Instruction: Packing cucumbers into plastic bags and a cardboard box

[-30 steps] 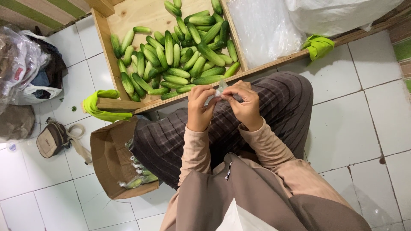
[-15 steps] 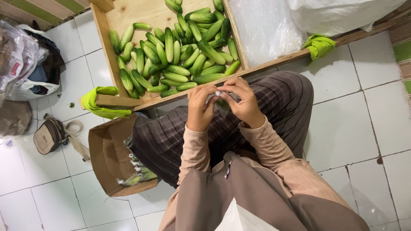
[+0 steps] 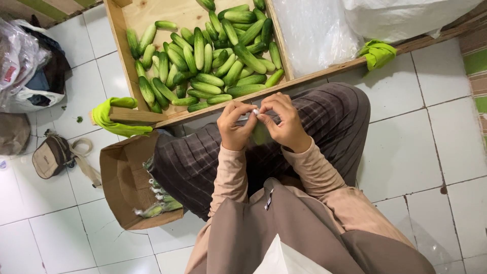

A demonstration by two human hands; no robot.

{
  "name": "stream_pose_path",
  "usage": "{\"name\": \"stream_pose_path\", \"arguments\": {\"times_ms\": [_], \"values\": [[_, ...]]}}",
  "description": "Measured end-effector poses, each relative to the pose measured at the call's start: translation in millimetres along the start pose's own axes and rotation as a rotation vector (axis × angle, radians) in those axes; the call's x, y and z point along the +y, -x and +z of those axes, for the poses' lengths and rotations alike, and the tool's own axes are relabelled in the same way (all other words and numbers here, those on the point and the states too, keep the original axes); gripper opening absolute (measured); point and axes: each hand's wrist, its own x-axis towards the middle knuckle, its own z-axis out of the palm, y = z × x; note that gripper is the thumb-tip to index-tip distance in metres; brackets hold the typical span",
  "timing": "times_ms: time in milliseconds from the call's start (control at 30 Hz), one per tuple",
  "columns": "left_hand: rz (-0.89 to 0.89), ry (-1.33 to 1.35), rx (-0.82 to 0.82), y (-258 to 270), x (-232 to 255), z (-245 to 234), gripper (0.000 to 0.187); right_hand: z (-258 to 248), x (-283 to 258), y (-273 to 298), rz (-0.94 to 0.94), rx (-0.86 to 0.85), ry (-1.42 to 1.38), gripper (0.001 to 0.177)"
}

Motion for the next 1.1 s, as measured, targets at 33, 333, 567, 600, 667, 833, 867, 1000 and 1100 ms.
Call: {"name": "stream_pose_path", "arguments": {"times_ms": [33,333,567,600,667,833,867,1000,1100], "values": [[-0.012,-0.014,0.005,1.8,-1.9,-1.6,0.016,-0.6,-4.9,-1.6,0.006,0.006,-0.019,0.012],[-0.051,0.035,-0.008,3.4,1.9,-4.1,0.012,8.5,0.2,10.6,0.189,0.104,-0.34,0.008],[-0.105,0.027,-0.084,14.4,1.5,-15.7,0.011,8.6,-4.4,-0.6,0.293,-0.024,-0.515,0.005],[-0.11,0.026,-0.069,16.6,1.7,-17.4,0.011,10.4,-0.9,0.0,0.294,-0.04,-0.515,0.005],[-0.138,0.058,-0.054,21.6,1.5,-22.8,0.015,16.3,5.8,0.4,0.338,-0.107,-0.564,0.004],[-0.187,0.179,0.018,24.5,8.8,-42.8,0.017,42.9,2.8,-5.1,0.368,-0.137,-0.571,0.016],[-0.184,0.204,0.024,23.6,11.3,-47.9,0.017,48.8,1.9,-8.2,0.368,-0.139,-0.58,0.017],[-0.172,0.193,0.145,24.8,22.9,-72.1,0.017,77.6,-14.5,-23.4,0.322,-0.207,-0.58,0.022],[-0.173,0.17,0.264,30.3,26.7,-94.6,0.017,109.4,-24.7,-30.1,0.288,-0.24,-0.62,0.023]]}}
